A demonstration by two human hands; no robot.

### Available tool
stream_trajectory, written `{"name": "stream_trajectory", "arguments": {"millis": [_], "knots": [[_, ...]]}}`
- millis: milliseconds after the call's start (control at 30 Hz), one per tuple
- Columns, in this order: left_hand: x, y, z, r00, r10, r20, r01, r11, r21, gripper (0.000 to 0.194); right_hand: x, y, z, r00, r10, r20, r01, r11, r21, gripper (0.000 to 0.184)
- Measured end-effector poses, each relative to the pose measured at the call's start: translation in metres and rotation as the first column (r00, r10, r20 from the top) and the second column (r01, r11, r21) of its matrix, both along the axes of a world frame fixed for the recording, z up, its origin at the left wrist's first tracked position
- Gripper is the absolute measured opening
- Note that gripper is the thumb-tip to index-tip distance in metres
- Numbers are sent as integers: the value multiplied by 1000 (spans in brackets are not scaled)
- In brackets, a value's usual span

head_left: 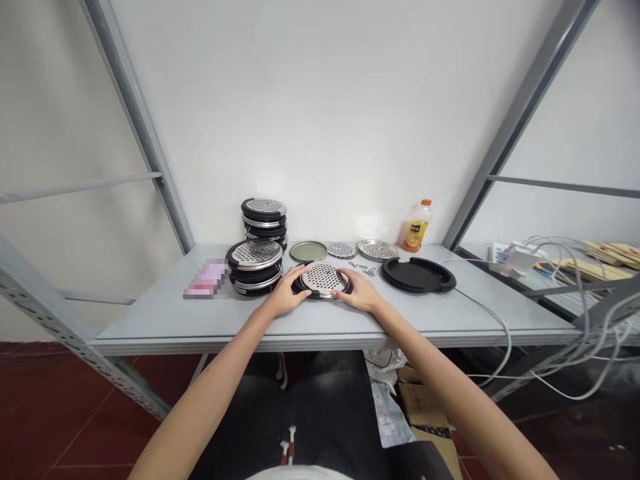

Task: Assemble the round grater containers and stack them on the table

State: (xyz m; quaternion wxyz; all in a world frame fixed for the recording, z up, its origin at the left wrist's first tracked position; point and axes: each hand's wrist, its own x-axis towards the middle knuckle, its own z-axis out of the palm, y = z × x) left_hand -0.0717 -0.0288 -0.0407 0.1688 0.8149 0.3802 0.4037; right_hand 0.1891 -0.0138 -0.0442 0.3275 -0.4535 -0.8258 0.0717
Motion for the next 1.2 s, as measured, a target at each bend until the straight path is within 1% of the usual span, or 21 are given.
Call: {"name": "stream_trajectory", "arguments": {"millis": [100, 133, 200, 300, 400, 433, 467, 533, 600, 667, 767, 900, 1000, 1100, 1200], "knots": [[0, -1, 0, 1000, -4, -9, 4, 1000, -3, 52, -1, -3, 2, 999, -35, 36, 34, 999, 32, 72], [1, -1, -1, 999, 6, -34, -7, 1000, -13, 52, -2, -5, 3, 998, -46, 45, 44, 998, 42, 70], [3, -2, -4, 993, 46, -111, -49, 998, -26, 55, -4, -7, 5, 996, -67, 54, 64, 996, 60, 60], [8, -4, -7, 965, 119, -236, -123, 992, -3, 62, -7, -8, 6, 991, -120, 53, 116, 990, 76, 45], [11, -5, -6, 943, 151, -296, -149, 988, 31, 63, -8, -5, 4, 982, -187, 33, 183, 978, 98, 42], [12, -5, -5, 942, 151, -301, -146, 988, 39, 62, -8, -3, 3, 981, -191, 27, 187, 975, 117, 42], [12, -4, -4, 943, 147, -299, -140, 989, 45, 61, -8, -1, 2, 985, -173, 28, 168, 977, 134, 44], [12, -4, -3, 949, 131, -288, -121, 991, 54, 60, -7, 3, 1, 996, -76, 57, 68, 989, 128, 49], [11, -3, -2, 951, 118, -285, -107, 993, 55, 61, -6, 6, -1, 995, 34, 93, -40, 997, 62, 54], [11, -3, -1, 951, 115, -289, -107, 993, 43, 61, -6, 8, -2, 991, 85, 103, -87, 996, 9, 56], [10, -4, 0, 955, 97, -280, -93, 995, 28, 59, -7, 11, -2, 989, 111, 100, -110, 994, -9, 56], [8, -6, 3, 959, 58, -278, -48, 998, 40, 52, -12, 18, -1, 977, 177, 120, -175, 984, -27, 55], [7, -6, 4, 956, 40, -292, -38, 999, 14, 54, -16, 22, -2, 973, 204, 103, -201, 979, -44, 53], [7, -6, 3, 967, 33, -252, -30, 999, 14, 61, -18, 22, -3, 978, 192, 78, -189, 981, -45, 52], [7, -6, 0, 982, 87, -170, -85, 996, 16, 68, -16, 20, -2, 993, 114, 16, -114, 993, 0, 53]]}}
